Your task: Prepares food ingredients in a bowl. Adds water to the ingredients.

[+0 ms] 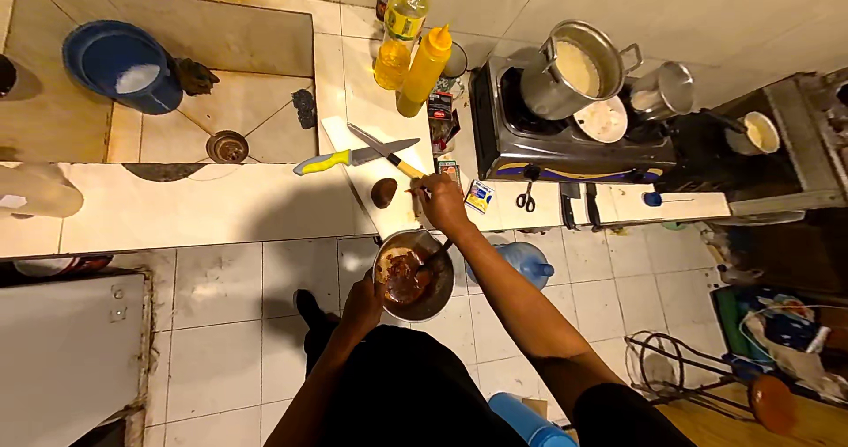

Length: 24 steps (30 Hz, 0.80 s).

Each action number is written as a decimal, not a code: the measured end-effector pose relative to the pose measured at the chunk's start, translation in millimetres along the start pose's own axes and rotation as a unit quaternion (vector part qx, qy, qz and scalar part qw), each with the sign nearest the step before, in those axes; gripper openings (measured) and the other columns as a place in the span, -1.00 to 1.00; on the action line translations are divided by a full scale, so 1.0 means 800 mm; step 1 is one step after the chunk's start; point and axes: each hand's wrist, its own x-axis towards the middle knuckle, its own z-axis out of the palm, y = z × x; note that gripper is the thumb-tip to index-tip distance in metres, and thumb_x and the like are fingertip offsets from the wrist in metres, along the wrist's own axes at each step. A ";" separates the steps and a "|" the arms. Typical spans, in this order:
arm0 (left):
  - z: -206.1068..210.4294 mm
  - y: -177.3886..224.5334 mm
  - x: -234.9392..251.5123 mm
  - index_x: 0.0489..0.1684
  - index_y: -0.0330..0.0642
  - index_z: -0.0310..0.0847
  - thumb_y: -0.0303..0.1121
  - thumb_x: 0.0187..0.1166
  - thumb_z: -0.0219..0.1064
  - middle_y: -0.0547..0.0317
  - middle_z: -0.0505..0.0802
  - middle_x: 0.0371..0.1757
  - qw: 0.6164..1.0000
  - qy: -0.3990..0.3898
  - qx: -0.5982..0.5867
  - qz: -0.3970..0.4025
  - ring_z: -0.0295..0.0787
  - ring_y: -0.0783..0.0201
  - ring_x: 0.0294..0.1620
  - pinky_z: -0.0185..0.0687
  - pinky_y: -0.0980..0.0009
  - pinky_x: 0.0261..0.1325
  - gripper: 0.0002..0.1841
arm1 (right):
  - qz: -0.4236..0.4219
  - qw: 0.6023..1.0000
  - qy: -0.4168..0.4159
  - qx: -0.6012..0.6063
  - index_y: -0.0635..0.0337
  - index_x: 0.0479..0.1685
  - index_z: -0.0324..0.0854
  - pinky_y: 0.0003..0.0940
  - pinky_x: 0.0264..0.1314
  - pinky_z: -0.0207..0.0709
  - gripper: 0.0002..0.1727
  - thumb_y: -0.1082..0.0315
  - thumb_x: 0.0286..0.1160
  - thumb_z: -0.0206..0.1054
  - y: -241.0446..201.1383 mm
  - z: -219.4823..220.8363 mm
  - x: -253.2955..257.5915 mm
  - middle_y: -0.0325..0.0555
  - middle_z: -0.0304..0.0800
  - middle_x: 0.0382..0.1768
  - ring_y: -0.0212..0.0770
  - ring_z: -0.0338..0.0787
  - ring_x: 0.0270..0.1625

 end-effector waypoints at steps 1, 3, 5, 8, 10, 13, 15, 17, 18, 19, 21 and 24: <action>-0.001 0.000 0.000 0.56 -0.33 0.38 -0.25 0.89 -0.09 -0.09 0.78 -0.28 1.000 -0.004 0.002 -0.001 0.77 0.12 -0.47 0.78 0.13 -0.26 -0.55 | -0.021 0.999 -0.026 -0.010 0.24 0.06 0.81 0.28 0.37 0.52 -0.78 0.42 0.59 0.32 0.004 0.001 0.007 0.17 0.82 0.03 0.25 0.73 0.26; -0.004 0.001 0.000 0.60 -0.33 0.35 -0.26 0.88 -0.08 -0.12 0.78 -0.23 1.000 -0.011 0.013 -0.004 0.78 0.10 -0.43 0.78 0.11 -0.21 -0.55 | -0.072 0.995 -0.067 -0.036 0.18 0.13 0.80 0.33 0.28 0.49 -0.73 0.47 0.48 0.40 0.010 0.002 0.017 0.13 0.80 0.09 0.26 0.69 0.27; -0.005 -0.003 -0.002 0.58 -0.36 0.37 -0.27 0.87 -0.07 -0.15 0.79 -0.19 1.000 -0.004 0.013 0.014 0.80 0.06 -0.35 0.77 0.08 -0.15 -0.55 | -0.113 0.987 -0.098 -0.064 0.11 0.13 0.81 0.31 0.26 0.49 -0.71 0.48 0.45 0.43 0.012 -0.003 0.025 0.07 0.81 0.13 0.22 0.69 0.27; 0.000 -0.015 -0.002 0.52 -0.39 0.43 -0.28 0.82 -0.04 -0.15 0.82 -0.18 0.998 0.022 0.000 0.061 0.82 0.05 -0.28 0.75 0.06 -0.08 -0.55 | -0.133 0.980 -0.123 -0.083 0.08 0.11 0.84 0.31 0.32 0.46 -0.72 0.48 0.46 0.43 0.014 -0.005 0.030 0.04 0.81 0.16 0.21 0.69 0.29; 0.002 -0.020 -0.001 0.50 -0.38 0.44 -0.27 0.81 -0.05 -0.08 0.79 -0.25 0.997 0.025 -0.010 0.071 0.78 0.11 -0.39 0.76 0.12 -0.20 -0.55 | -0.138 0.980 -0.116 -0.085 0.08 0.08 0.85 0.30 0.30 0.47 -0.74 0.48 0.48 0.40 0.015 -0.004 0.029 0.04 0.83 0.14 0.21 0.71 0.27; 0.002 -0.019 0.000 0.49 -0.38 0.44 -0.26 0.82 -0.07 -0.04 0.78 -0.30 0.997 0.022 -0.016 0.072 0.75 0.15 -0.47 0.76 0.14 -0.26 -0.55 | -0.142 0.981 -0.104 -0.080 0.12 0.05 0.85 0.30 0.27 0.50 -0.77 0.47 0.51 0.36 0.017 -0.003 0.024 0.06 0.84 0.10 0.20 0.73 0.25; 0.002 -0.020 0.000 0.45 -0.38 0.47 -0.26 0.82 -0.08 -0.01 0.77 -0.33 0.996 0.027 -0.015 0.078 0.74 0.19 -0.52 0.76 0.18 -0.32 -0.56 | -0.141 0.982 -0.099 -0.077 0.14 0.04 0.85 0.28 0.25 0.52 -0.77 0.47 0.53 0.34 0.016 -0.002 0.022 0.07 0.84 0.08 0.20 0.73 0.25; 0.002 -0.019 0.000 0.45 -0.38 0.47 -0.27 0.83 -0.08 -0.03 0.78 -0.31 0.996 0.029 -0.013 0.080 0.74 0.19 -0.52 0.76 0.19 -0.33 -0.56 | -0.135 0.984 -0.092 -0.075 0.15 0.03 0.85 0.26 0.24 0.53 -0.78 0.46 0.55 0.33 0.015 -0.001 0.019 0.07 0.84 0.07 0.19 0.74 0.24; 0.002 -0.018 0.000 0.46 -0.38 0.46 -0.27 0.83 -0.08 -0.05 0.79 -0.30 0.996 0.028 -0.009 0.080 0.75 0.18 -0.50 0.76 0.17 -0.31 -0.56 | -0.130 0.985 -0.089 -0.074 0.15 0.03 0.85 0.26 0.23 0.54 -0.78 0.46 0.56 0.32 0.015 -0.001 0.018 0.07 0.84 0.07 0.18 0.75 0.23; 0.001 -0.017 0.000 0.47 -0.38 0.45 -0.28 0.84 -0.09 -0.06 0.79 -0.28 0.997 0.026 -0.003 0.077 0.77 0.16 -0.49 0.77 0.16 -0.29 -0.56 | -0.125 0.986 -0.085 -0.073 0.14 0.03 0.85 0.25 0.22 0.55 -0.78 0.45 0.57 0.32 0.015 0.000 0.017 0.06 0.84 0.07 0.17 0.75 0.24; 0.000 -0.014 0.000 0.49 -0.38 0.44 -0.29 0.85 -0.10 -0.08 0.79 -0.27 0.998 0.020 0.004 0.067 0.78 0.15 -0.48 0.78 0.15 -0.28 -0.56 | -0.118 0.988 -0.073 -0.071 0.15 0.03 0.85 0.24 0.20 0.56 -0.77 0.44 0.58 0.29 0.016 0.004 0.014 0.07 0.84 0.07 0.17 0.75 0.23; 0.000 -0.009 -0.001 0.50 -0.35 0.42 -0.28 0.88 -0.11 -0.06 0.77 -0.30 0.999 0.010 0.001 0.038 0.75 0.17 -0.53 0.77 0.19 -0.32 -0.57 | -0.099 0.991 -0.061 -0.072 0.17 0.04 0.84 0.25 0.20 0.56 -0.76 0.42 0.60 0.27 0.014 0.009 0.008 0.07 0.84 0.10 0.16 0.75 0.26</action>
